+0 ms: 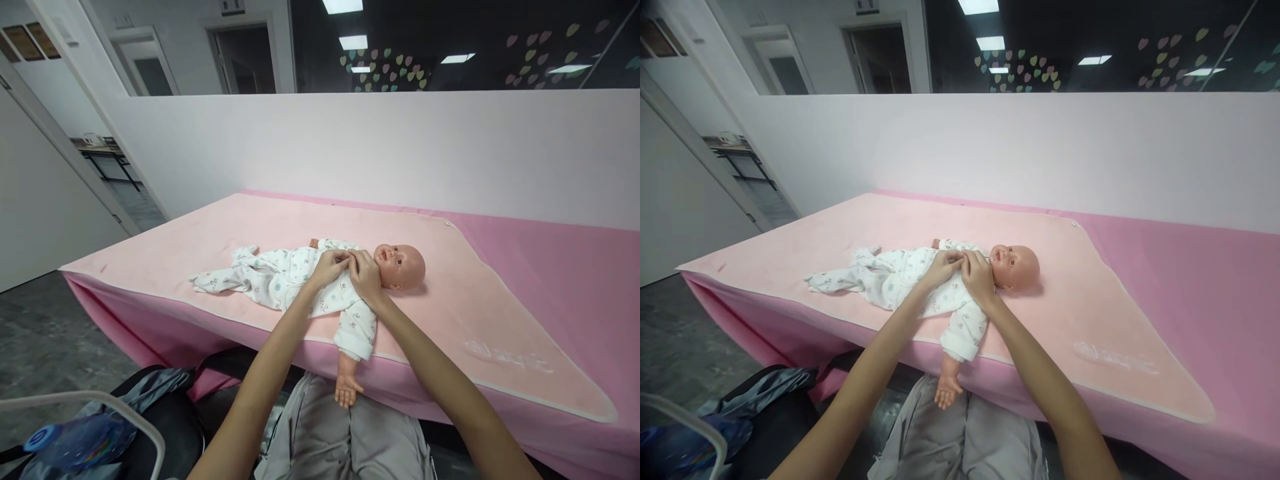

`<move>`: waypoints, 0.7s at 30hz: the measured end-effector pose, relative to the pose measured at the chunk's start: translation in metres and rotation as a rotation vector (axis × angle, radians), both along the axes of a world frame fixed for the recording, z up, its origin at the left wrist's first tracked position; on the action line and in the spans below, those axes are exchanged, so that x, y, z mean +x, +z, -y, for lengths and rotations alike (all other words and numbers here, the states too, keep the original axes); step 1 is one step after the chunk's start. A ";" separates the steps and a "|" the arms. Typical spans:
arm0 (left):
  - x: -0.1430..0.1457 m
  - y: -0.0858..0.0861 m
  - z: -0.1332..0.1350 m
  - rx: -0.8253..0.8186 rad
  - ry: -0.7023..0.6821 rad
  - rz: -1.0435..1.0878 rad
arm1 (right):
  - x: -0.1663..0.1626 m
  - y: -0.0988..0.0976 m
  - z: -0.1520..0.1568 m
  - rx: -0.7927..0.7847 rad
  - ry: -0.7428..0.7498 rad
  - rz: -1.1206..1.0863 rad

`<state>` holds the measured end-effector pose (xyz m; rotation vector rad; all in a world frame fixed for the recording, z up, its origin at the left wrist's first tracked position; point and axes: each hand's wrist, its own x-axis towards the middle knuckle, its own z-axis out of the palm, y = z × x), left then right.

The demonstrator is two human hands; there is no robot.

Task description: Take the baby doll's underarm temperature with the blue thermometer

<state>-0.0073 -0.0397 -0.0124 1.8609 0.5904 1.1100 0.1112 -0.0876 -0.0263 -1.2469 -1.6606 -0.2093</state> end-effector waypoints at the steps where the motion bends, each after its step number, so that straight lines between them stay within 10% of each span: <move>1: 0.000 -0.001 -0.001 -0.013 -0.011 0.008 | 0.000 -0.003 0.002 0.033 0.026 -0.027; 21: -0.001 -0.007 -0.008 -0.200 -0.141 0.089 | 0.000 -0.007 0.003 0.129 0.065 -0.038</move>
